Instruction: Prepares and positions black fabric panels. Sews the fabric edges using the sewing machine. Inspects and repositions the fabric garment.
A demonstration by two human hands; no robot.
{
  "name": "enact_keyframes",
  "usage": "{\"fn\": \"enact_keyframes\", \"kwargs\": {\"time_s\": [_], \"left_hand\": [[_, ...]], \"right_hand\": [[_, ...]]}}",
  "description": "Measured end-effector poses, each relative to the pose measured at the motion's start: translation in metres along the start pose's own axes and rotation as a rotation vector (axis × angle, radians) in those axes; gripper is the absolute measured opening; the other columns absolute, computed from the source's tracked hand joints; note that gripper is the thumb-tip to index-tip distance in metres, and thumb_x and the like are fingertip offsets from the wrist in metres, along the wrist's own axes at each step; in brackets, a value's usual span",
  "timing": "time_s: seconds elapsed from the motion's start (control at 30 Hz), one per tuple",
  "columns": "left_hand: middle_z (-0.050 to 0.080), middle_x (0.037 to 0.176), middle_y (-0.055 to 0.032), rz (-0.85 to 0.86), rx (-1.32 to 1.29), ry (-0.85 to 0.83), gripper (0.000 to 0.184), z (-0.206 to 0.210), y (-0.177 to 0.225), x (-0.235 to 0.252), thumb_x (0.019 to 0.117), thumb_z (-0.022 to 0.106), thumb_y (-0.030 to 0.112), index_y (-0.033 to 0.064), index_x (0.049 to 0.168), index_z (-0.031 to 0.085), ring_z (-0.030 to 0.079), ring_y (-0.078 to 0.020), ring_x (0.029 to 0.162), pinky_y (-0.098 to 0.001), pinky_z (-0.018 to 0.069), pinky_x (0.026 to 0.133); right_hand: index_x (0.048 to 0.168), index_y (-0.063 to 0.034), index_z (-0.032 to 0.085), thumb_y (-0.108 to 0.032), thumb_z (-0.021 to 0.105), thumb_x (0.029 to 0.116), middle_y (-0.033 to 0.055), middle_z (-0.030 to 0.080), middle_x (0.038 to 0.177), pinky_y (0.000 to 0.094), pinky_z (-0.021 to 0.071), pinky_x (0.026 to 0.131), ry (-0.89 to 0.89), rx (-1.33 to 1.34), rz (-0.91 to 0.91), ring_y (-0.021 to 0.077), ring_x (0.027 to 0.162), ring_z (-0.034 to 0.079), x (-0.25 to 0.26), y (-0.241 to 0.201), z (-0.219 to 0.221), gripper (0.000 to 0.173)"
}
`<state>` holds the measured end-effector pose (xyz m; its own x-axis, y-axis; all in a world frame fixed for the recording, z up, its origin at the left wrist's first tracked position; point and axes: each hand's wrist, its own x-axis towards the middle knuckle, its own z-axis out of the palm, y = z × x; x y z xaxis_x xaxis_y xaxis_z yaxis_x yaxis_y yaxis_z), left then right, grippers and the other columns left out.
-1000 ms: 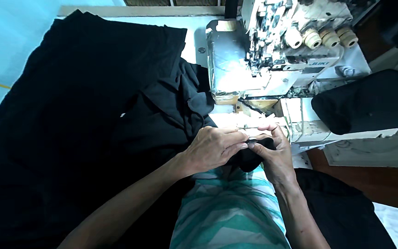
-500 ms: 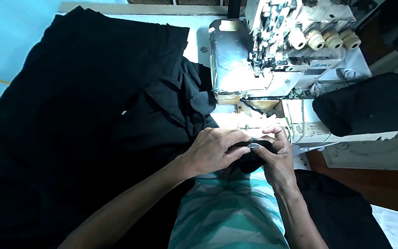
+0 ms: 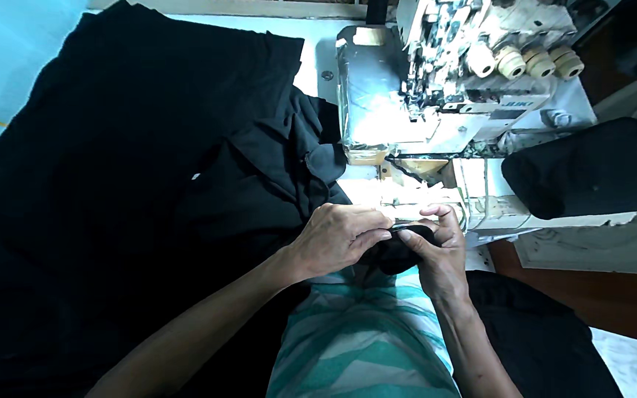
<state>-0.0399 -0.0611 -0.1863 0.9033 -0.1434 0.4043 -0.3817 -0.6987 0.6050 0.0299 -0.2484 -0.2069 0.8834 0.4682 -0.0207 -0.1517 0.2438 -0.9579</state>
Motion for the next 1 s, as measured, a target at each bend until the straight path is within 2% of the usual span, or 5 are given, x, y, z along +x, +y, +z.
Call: {"fn": "enact_keyframes", "kwargs": {"time_s": [0.2, 0.33, 0.47, 0.77, 1.0], "left_hand": [[0.070, 0.085, -0.0015, -0.018, 0.002, -0.004, 0.020, -0.001, 0.002, -0.001, 0.0990, 0.061, 0.019, 0.0065, 0.103, 0.076, 0.066, -0.0078, 0.074, -0.0234, 0.0524, 0.064], [0.066, 0.079, -0.0012, 0.002, 0.030, 0.010, 0.021, 0.001, 0.006, 0.008, 0.0975, 0.062, 0.022, 0.0073, 0.100, 0.076, 0.062, -0.0086, 0.067, -0.0246, 0.0487, 0.057], [0.066, 0.080, -0.0013, 0.008, 0.035, -0.013, 0.021, 0.000, 0.006, 0.010, 0.0975, 0.062, 0.024, 0.0081, 0.101, 0.076, 0.062, -0.0087, 0.068, -0.0247, 0.0498, 0.058], [0.061, 0.075, -0.0012, 0.022, 0.116, -0.002, 0.025, 0.001, 0.009, 0.005, 0.0985, 0.060, 0.028, 0.0088, 0.101, 0.076, 0.057, -0.0098, 0.059, -0.0252, 0.0422, 0.050], [0.059, 0.074, -0.0015, 0.044, 0.089, -0.018, 0.025, 0.004, 0.013, 0.008, 0.0987, 0.057, 0.022, 0.0062, 0.103, 0.077, 0.054, -0.0092, 0.058, -0.0240, 0.0406, 0.049]], "right_hand": [[0.110, -0.0142, 0.053, 0.010, 0.066, 0.0840, -0.0025, 0.073, 0.079, 0.0218, 0.0601, 0.074, -0.013, -0.003, 0.007, 0.0046, 0.074, 0.072, -0.001, -0.001, 0.002, 0.038], [0.110, -0.0149, 0.054, 0.009, 0.066, 0.0834, -0.0037, 0.073, 0.080, 0.0210, 0.0597, 0.074, -0.015, 0.002, -0.009, 0.0031, 0.075, 0.071, -0.002, -0.004, 0.002, 0.038], [0.111, -0.0148, 0.053, 0.009, 0.066, 0.0839, -0.0032, 0.074, 0.081, 0.0218, 0.0599, 0.075, -0.005, 0.012, -0.027, 0.0037, 0.075, 0.071, -0.003, -0.003, 0.001, 0.038], [0.111, -0.0132, 0.050, 0.010, 0.065, 0.0817, -0.0043, 0.073, 0.080, 0.0198, 0.0586, 0.073, -0.039, -0.015, -0.006, 0.0023, 0.075, 0.070, -0.005, 0.003, 0.009, 0.040], [0.125, -0.0109, 0.049, 0.010, 0.066, 0.0814, -0.0034, 0.073, 0.084, 0.0204, 0.0597, 0.075, -0.026, -0.017, -0.006, 0.0036, 0.077, 0.071, -0.007, 0.004, 0.009, 0.051]]}}
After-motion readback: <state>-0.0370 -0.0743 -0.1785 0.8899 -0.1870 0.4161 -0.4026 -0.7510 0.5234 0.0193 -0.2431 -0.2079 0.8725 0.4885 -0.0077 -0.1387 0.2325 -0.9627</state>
